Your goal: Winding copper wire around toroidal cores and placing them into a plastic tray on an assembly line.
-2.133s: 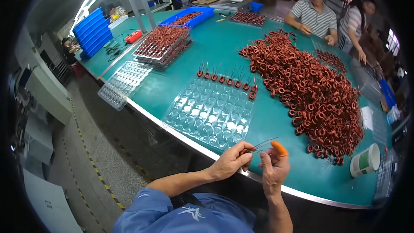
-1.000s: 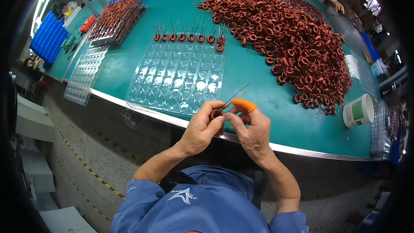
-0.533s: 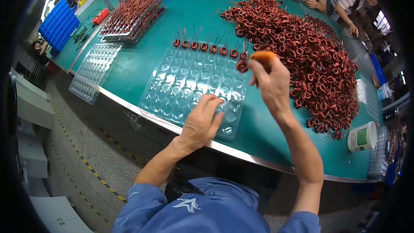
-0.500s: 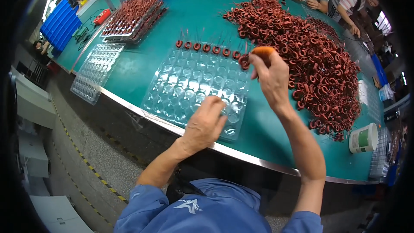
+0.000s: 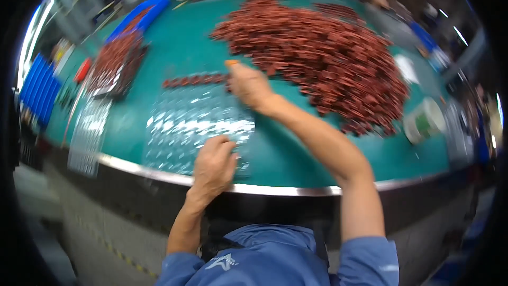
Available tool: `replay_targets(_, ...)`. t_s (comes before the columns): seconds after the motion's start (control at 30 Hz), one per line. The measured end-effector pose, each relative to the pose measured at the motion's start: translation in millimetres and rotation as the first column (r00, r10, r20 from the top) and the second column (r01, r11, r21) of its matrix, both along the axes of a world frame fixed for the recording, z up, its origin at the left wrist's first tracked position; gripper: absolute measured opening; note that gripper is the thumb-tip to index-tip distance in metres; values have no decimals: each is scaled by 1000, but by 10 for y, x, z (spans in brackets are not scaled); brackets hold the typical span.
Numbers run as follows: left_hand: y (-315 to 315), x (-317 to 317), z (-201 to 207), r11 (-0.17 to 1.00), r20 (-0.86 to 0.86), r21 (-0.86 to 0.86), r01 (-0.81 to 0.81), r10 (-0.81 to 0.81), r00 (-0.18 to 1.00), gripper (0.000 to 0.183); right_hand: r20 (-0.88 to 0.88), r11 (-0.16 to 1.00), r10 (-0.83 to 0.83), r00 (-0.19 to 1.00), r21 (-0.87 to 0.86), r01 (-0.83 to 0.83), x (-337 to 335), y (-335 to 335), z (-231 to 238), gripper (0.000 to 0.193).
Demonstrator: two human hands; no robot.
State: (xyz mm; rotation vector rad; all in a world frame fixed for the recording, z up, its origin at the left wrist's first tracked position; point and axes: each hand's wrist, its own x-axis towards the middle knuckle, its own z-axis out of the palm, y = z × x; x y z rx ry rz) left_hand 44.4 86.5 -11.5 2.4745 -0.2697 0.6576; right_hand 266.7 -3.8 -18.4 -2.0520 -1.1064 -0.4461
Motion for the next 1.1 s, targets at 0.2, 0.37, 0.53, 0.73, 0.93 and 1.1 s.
replay_targets(0.2,-1,-20,7,1000,-34,-8,-16,16,999,22,-81,991,-51,995,122,60,-829,-619,222,32)
replay_targets(0.37,-46,15,35,1000,-38,12,2,-1,999,22,312,977,-210,927,28,212,-1124,-1751,316,20)
replay_targets(0.53,-38,-20,40,999,-36,33,-27,28,999,21,542,753,-472,695,-162,638,-966,-2462,393,32)
replay_targets(0.73,-83,20,16,999,-28,49,-6,7,1000,19,203,849,-505,839,-59,526,-757,-2757,179,25)
replay_targets(0.93,-54,-12,20,998,-45,55,6,-3,999,19,-598,854,-284,750,197,481,-811,-2749,535,24)
replay_targets(1.1,-337,-66,201,973,114,-218,77,-53,992,24,-602,760,-209,771,395,515,-940,-2450,666,24)
